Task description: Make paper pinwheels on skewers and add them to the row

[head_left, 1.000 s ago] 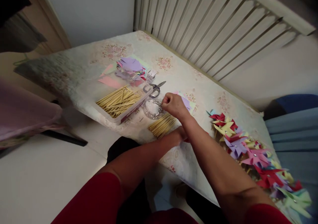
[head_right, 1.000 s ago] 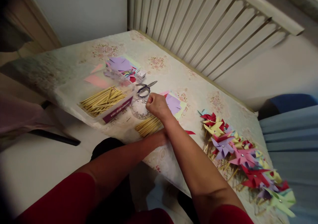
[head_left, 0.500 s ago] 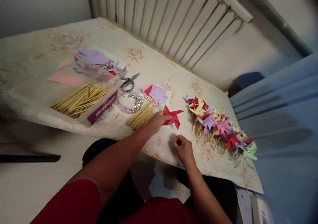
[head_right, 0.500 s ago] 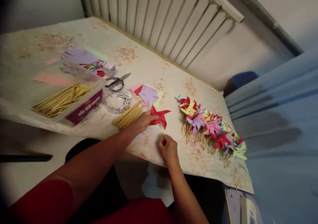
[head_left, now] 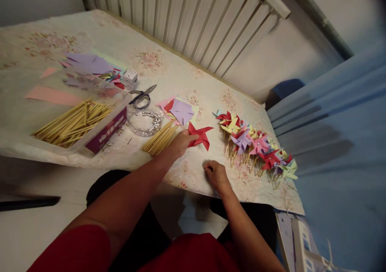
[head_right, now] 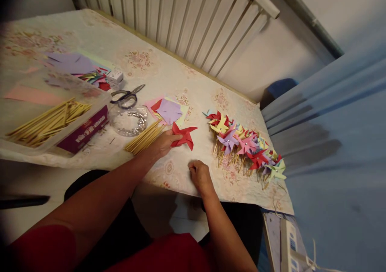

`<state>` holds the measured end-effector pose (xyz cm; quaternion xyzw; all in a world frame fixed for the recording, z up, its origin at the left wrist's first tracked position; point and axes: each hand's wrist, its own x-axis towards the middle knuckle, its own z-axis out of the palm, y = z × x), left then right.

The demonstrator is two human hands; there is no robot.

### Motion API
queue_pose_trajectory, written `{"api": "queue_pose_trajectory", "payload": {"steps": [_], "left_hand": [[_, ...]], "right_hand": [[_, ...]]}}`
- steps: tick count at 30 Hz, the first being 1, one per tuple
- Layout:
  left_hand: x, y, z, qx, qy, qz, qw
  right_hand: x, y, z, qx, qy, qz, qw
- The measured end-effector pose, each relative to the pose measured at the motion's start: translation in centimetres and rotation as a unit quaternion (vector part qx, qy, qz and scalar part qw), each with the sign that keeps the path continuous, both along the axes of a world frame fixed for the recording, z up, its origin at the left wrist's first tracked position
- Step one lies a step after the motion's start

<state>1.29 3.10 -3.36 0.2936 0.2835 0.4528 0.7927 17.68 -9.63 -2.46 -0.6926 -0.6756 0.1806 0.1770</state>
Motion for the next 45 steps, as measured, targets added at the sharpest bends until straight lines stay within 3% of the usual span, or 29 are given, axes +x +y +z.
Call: {"api": "queue_pose_trajectory", "payload": {"steps": [14, 23, 32, 40, 45], "left_hand": [[-0.1, -0.1, 0.2, -0.01, -0.016, -0.012, 1.0], [0.0, -0.2, 0.0, -0.011, 0.0, -0.011, 1.0], [-0.1, -0.2, -0.1, -0.006, -0.012, -0.003, 1.0], [-0.1, -0.3, -0.1, 0.006, 0.007, 0.001, 1.0], [0.0, -0.5, 0.3, 0.011, 0.012, 0.006, 1.0]], "right_hand": [[-0.4, -0.4, 0.0, 0.018, -0.053, -0.014, 0.998], [-1.9, -0.3, 0.7, -0.005, -0.158, -0.016, 0.987], [-1.8, -0.3, 1.1, -0.023, -0.179, 0.008, 0.984], [-1.8, -0.4, 0.7, -0.007, -0.16, 0.002, 0.987], [-1.5, -0.4, 1.9, 0.012, -0.029, -0.043, 0.999]]}}
